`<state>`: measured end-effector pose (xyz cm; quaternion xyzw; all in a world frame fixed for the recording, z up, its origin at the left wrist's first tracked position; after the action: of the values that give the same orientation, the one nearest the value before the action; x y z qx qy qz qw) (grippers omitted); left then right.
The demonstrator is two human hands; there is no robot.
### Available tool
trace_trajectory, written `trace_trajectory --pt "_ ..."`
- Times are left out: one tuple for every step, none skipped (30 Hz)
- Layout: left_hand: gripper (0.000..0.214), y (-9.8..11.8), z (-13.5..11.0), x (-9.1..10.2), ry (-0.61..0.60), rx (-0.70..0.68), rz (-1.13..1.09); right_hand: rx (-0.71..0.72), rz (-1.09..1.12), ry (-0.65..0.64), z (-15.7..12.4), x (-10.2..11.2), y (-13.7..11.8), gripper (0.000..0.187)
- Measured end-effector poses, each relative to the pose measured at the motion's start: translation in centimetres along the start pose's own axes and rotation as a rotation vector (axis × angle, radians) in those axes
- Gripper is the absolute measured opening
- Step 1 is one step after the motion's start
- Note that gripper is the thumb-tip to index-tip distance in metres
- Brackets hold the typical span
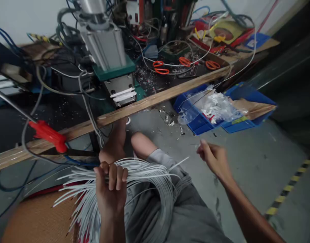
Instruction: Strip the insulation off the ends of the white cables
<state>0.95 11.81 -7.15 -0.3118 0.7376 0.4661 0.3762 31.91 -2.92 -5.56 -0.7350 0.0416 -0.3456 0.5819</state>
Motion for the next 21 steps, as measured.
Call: trace_trajectory --pt "0.036 0.1 0.1 0.1 0.008 0.011 -0.02 -0.059 0.012 -0.026 -0.3 0.2 1.5 0.058" --pt "0.036 0.1 0.2 0.2 0.013 0.019 -0.038 -0.108 0.033 -0.058 -0.6 -0.5 2.7 0.056" --pt "0.036 0.1 0.3 0.3 0.017 0.024 -0.05 -0.143 0.065 -0.084 -0.8 -1.7 3.6 0.053" --pt "0.037 0.1 0.4 0.4 0.02 0.025 -0.056 -0.166 0.104 -0.096 -0.8 -3.3 4.2 0.05" --pt "0.038 0.2 0.6 0.5 0.02 0.02 -0.057 -0.175 0.147 -0.091 -0.5 -5.1 4.4 0.049" --pt "0.039 0.2 0.7 0.5 0.019 0.005 -0.052 -0.172 0.19 -0.079 -0.1 -6.9 4.4 0.05" --pt "0.04 0.3 0.8 0.5 0.015 -0.019 -0.042 -0.159 0.227 -0.075 0.4 -8.7 3.9 0.05" --pt "0.04 0.5 0.9 0.5 0.008 -0.052 -0.028 -0.137 0.256 -0.088 0.9 -10.4 3.2 0.051" --pt "0.041 0.7 1.0 0.4 -0.002 -0.094 -0.012 -0.108 0.274 -0.121 1.2 -12.0 2.0 0.052" --pt "0.04 0.9 1.1 0.3 -0.013 -0.136 0.008 -0.07 0.279 -0.175 1.3 -13.4 0.6 0.052" --pt "0.037 1.1 1.2 0.1 -0.024 -0.177 0.029 -0.023 0.269 -0.24 1.2 -14.6 -1.0 0.053" --pt "0.035 1.1 1.2 -0.1 -0.034 -0.21 0.051 0.033 0.245 -0.311 0.7 -15.6 -2.7 0.052" --pt "0.035 1.1 1.3 -0.3 -0.047 -0.235 0.073 0.096 0.208 -0.381 0.1 -16.4 -4.4 0.05" --pt "0.039 1.0 1.3 -0.6 -0.06 -0.251 0.093 0.165 0.161 -0.447 -0.8 -17.0 -6.0 0.046" --pt "0.045 0.8 1.3 -0.9 -0.074 -0.258 0.109 0.233 0.107 -0.507 -1.7 -17.5 -7.4 0.04" --pt "0.053 0.6 1.2 -1.3 -0.093 -0.256 0.122 0.295 0.051 -0.555 -2.6 -17.8 -8.5 0.033" --pt "0.058 0.3 1.1 -1.8 -0.114 -0.25 0.131 0.35 -0.003 -0.593 -3.3 -18.0 -9.3 0.027" --pt "0.059 0.0 0.9 -2.3 -0.133 -0.238 0.138 0.396 -0.052 -0.62 -3.9 -18.1 -9.8 0.021" --pt "0.052 -0.2 0.7 -2.7 -0.148 -0.228 0.14 0.432 -0.092 -0.636 -4.3 -17.9 -10.2 0.018" --pt "0.044 -0.4 0.5 -3.2 -0.158 -0.222 0.136 0.464 -0.123 -0.647 -4.5 -17.6 -10.4 0.016" --pt "0.037 -0.5 0.2 -3.7 -0.164 -0.223 0.126 0.491 -0.142 -0.655 -4.6 -17.1 -10.5 0.016"
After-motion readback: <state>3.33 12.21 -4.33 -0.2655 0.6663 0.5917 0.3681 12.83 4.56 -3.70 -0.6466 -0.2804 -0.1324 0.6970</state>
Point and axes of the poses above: each hand's wrist, its own z-axis towards the middle knuckle, its own x-axis out of the back of the hand, y = z × x, the point moved 10 cm from there along z, towards the middle knuckle, and after that the axes turned 8 degrees about -z, right-handed, at the moved point
